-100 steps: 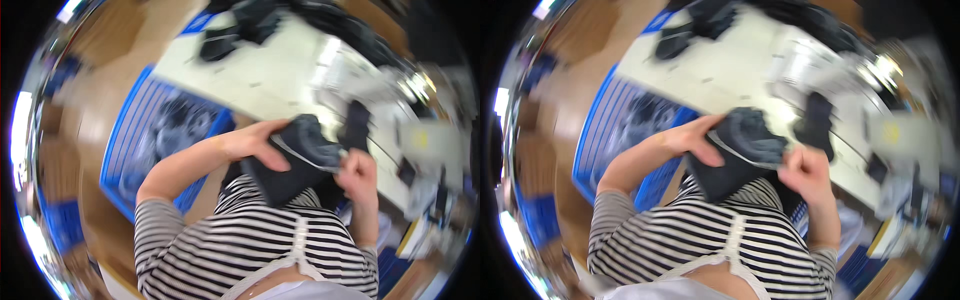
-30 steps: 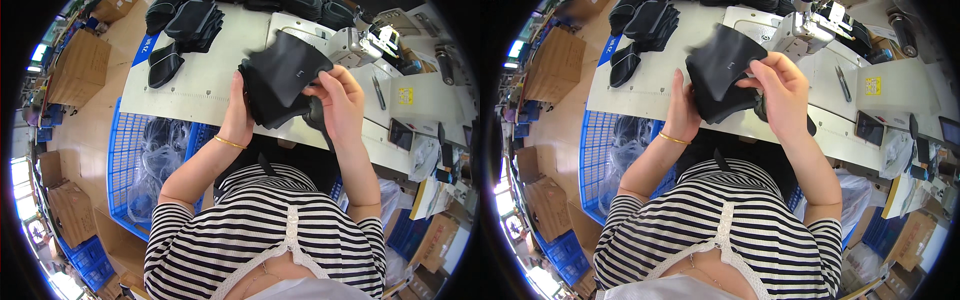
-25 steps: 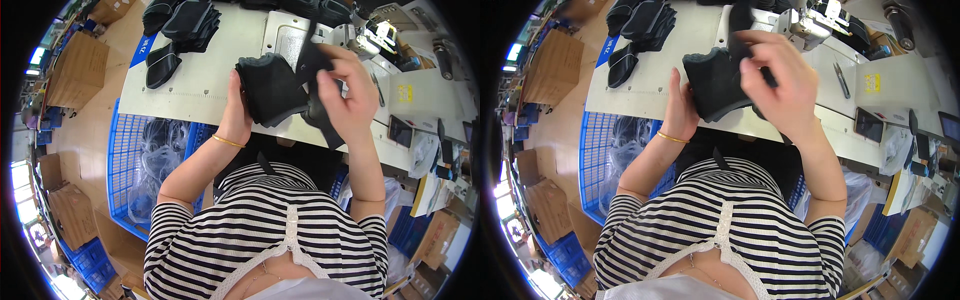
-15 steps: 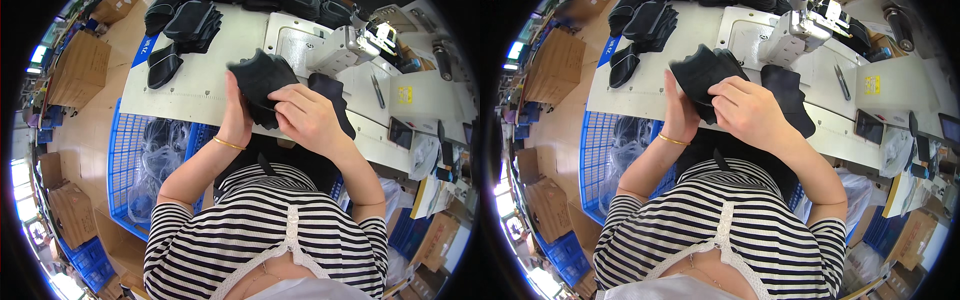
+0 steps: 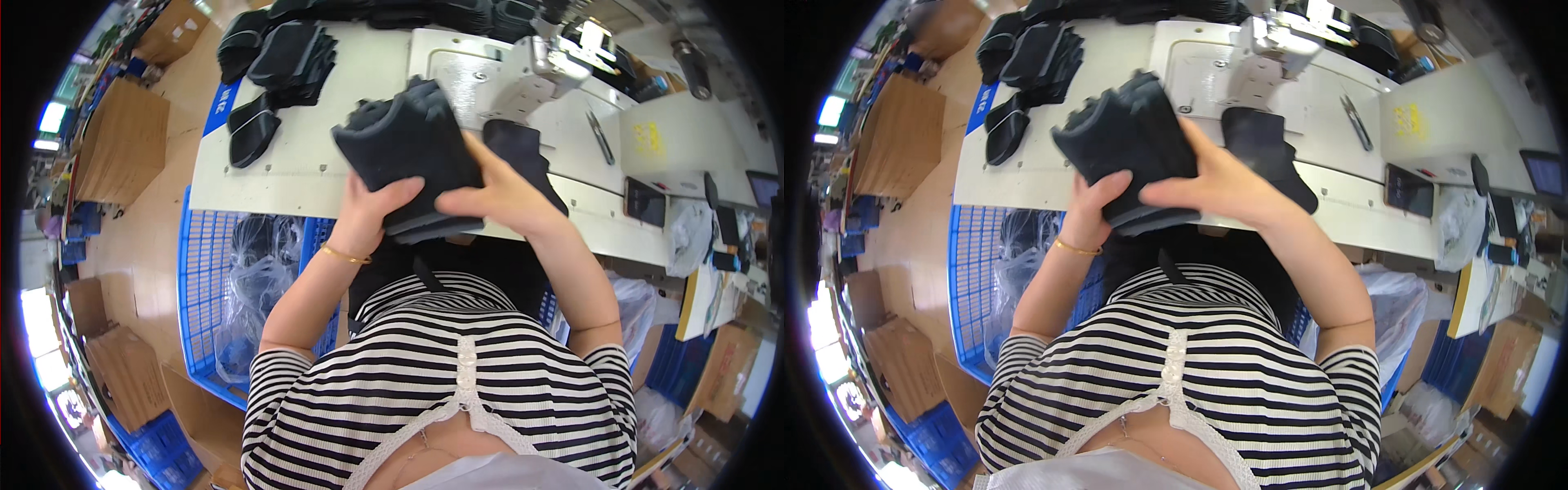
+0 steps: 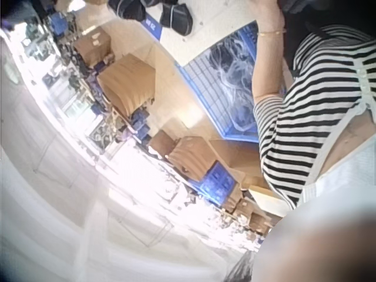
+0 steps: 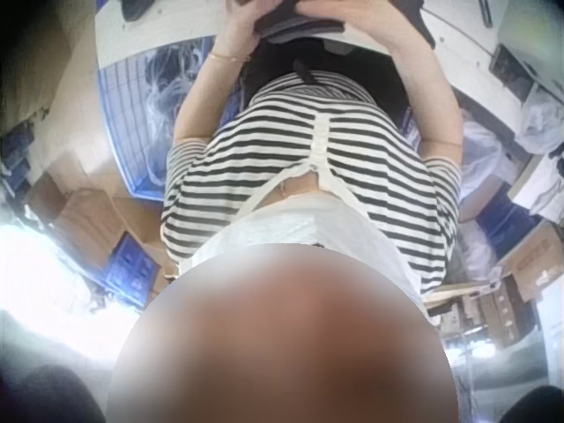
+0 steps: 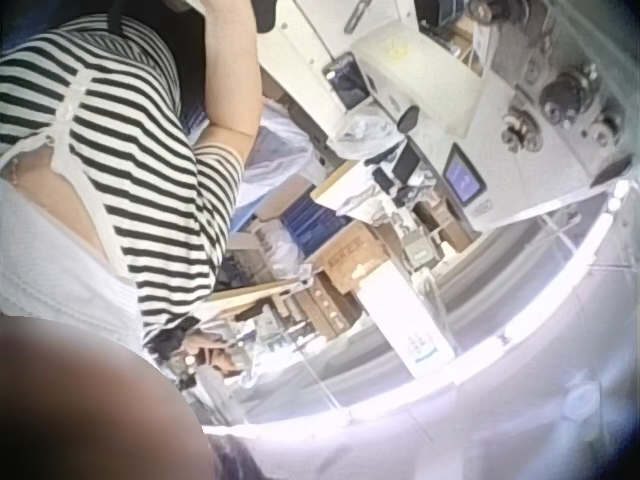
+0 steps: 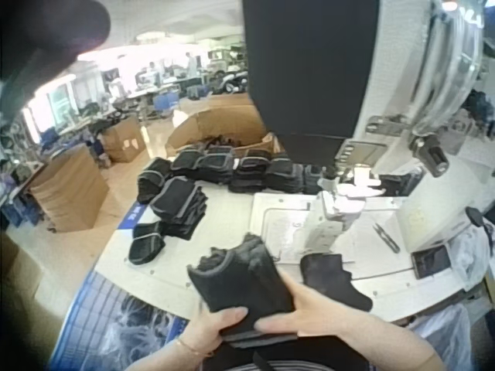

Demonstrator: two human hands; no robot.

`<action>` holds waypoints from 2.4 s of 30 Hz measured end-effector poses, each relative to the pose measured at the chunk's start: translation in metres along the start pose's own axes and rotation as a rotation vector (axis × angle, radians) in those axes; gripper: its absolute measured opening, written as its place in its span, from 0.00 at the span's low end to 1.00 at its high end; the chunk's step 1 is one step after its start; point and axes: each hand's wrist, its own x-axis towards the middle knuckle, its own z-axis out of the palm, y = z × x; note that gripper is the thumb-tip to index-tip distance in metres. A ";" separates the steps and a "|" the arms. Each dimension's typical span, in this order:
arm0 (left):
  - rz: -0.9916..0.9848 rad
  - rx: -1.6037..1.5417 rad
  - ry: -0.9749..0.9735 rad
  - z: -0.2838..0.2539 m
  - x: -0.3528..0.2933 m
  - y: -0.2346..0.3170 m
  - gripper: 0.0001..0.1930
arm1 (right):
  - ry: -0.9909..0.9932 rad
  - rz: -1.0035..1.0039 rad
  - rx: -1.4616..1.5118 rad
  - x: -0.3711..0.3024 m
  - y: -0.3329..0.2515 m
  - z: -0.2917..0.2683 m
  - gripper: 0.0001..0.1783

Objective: Inspecting, stitching, and arranging fabric/leather shoe components at a manufacturing workstation.

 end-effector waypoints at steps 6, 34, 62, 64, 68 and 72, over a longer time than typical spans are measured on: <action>0.184 0.376 -0.027 -0.014 -0.007 0.000 0.33 | 0.146 -0.107 -0.182 0.006 0.019 0.007 0.56; -0.382 0.084 0.011 -0.013 0.030 0.026 0.48 | 0.307 -0.515 -0.455 0.006 -0.041 -0.030 0.10; 0.121 0.408 -0.066 -0.020 0.006 0.007 0.55 | 0.339 -0.232 -0.148 -0.002 0.034 0.019 0.56; 0.014 0.301 0.026 -0.008 0.009 0.009 0.44 | 0.334 -0.257 -0.208 -0.009 0.046 0.014 0.53; -0.187 0.353 -0.024 0.008 0.024 0.023 0.29 | 0.516 -0.447 -0.940 -0.038 0.055 -0.041 0.38; -0.249 0.379 0.038 0.003 0.031 0.019 0.19 | 0.605 -0.531 -1.225 -0.063 0.066 -0.085 0.25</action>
